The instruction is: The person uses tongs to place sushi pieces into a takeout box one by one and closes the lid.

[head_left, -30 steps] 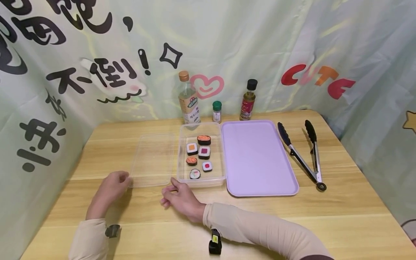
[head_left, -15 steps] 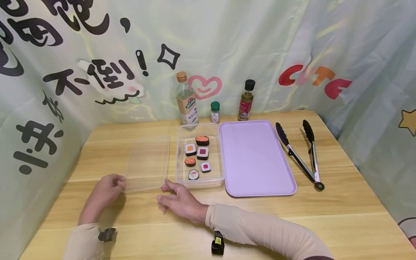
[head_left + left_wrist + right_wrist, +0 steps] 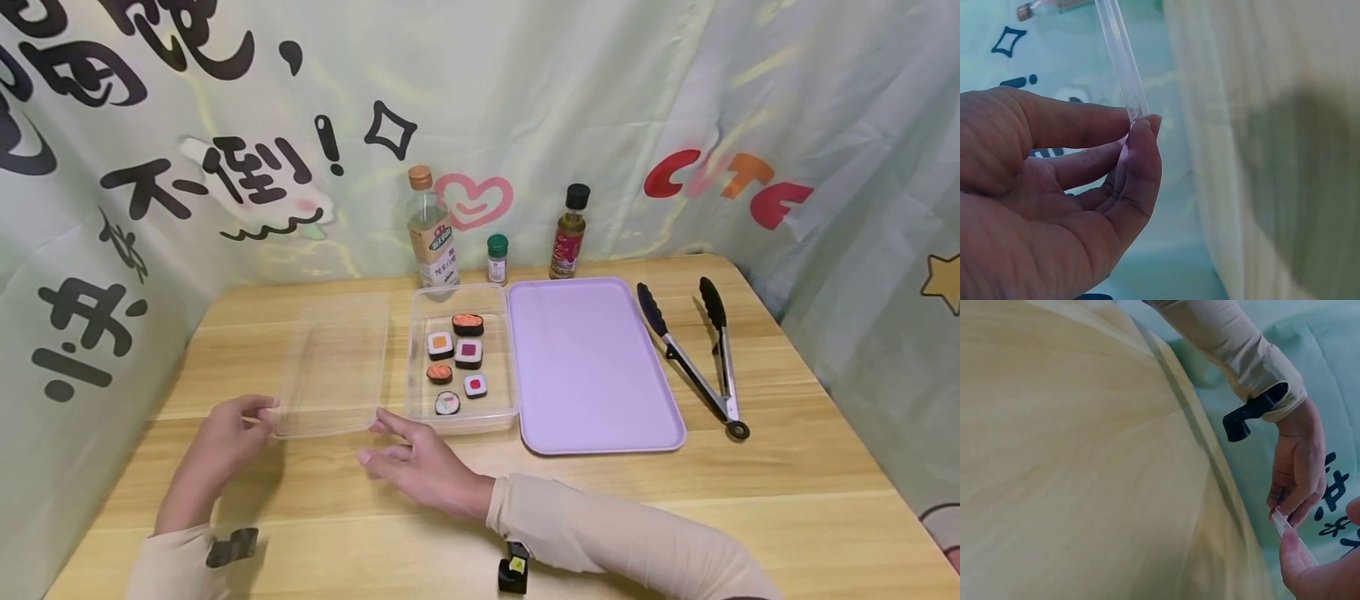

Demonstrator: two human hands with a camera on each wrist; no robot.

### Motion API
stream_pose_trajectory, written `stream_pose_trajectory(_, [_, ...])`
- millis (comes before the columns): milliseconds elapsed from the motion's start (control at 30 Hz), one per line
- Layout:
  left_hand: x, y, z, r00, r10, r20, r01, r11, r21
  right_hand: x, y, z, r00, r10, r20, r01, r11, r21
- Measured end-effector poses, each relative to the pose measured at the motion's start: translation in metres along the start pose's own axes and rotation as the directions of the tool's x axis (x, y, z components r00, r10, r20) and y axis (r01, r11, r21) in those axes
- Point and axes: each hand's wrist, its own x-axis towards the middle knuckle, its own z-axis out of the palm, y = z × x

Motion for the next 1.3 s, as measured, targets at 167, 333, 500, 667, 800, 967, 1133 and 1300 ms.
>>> stream_pose_trajectory(167, [-0.005,0.008,-0.003,0.999,0.033,-0.024,-0.034,0.999,-0.022,-0.007,-0.011,-0.006,0.999,-0.041,-0.013,0.041,0.999,-0.001])
stream_pose_trajectory(333, [-0.008,0.021,-0.003,0.997,0.06,-0.056,-0.062,0.998,-0.02,-0.007,-0.022,-0.016,0.996,-0.059,-0.068,0.059,0.998,-0.002])
stream_pose_trajectory(500, [-0.007,0.039,0.0,0.995,0.082,-0.056,-0.084,0.996,-0.025,-0.003,-0.033,-0.03,0.989,-0.049,-0.141,0.056,0.997,0.046])
stream_pose_trajectory(667, [-0.002,0.058,0.006,0.995,0.092,-0.043,-0.094,0.994,-0.048,0.002,-0.04,-0.047,0.974,-0.068,-0.215,0.1,0.985,0.141])
stream_pose_trajectory(800, [0.002,0.071,0.012,0.994,0.104,-0.031,-0.106,0.992,-0.071,0.007,-0.045,-0.062,0.951,-0.09,-0.296,0.139,0.979,0.15])
stream_pose_trajectory(967, [0.008,0.085,0.024,0.987,0.158,-0.021,-0.159,0.983,-0.092,0.013,-0.05,-0.083,0.913,-0.112,-0.391,0.199,0.962,0.189])
stream_pose_trajectory(1133, [0.011,0.1,0.033,0.979,0.204,-0.012,-0.203,0.972,-0.116,0.021,-0.055,-0.104,0.87,-0.104,-0.483,0.239,0.944,0.226])
stream_pose_trajectory(1300, [0.012,0.115,0.041,0.973,0.231,-0.003,-0.23,0.963,-0.139,0.027,-0.059,-0.123,0.816,-0.073,-0.573,0.251,0.938,0.238])
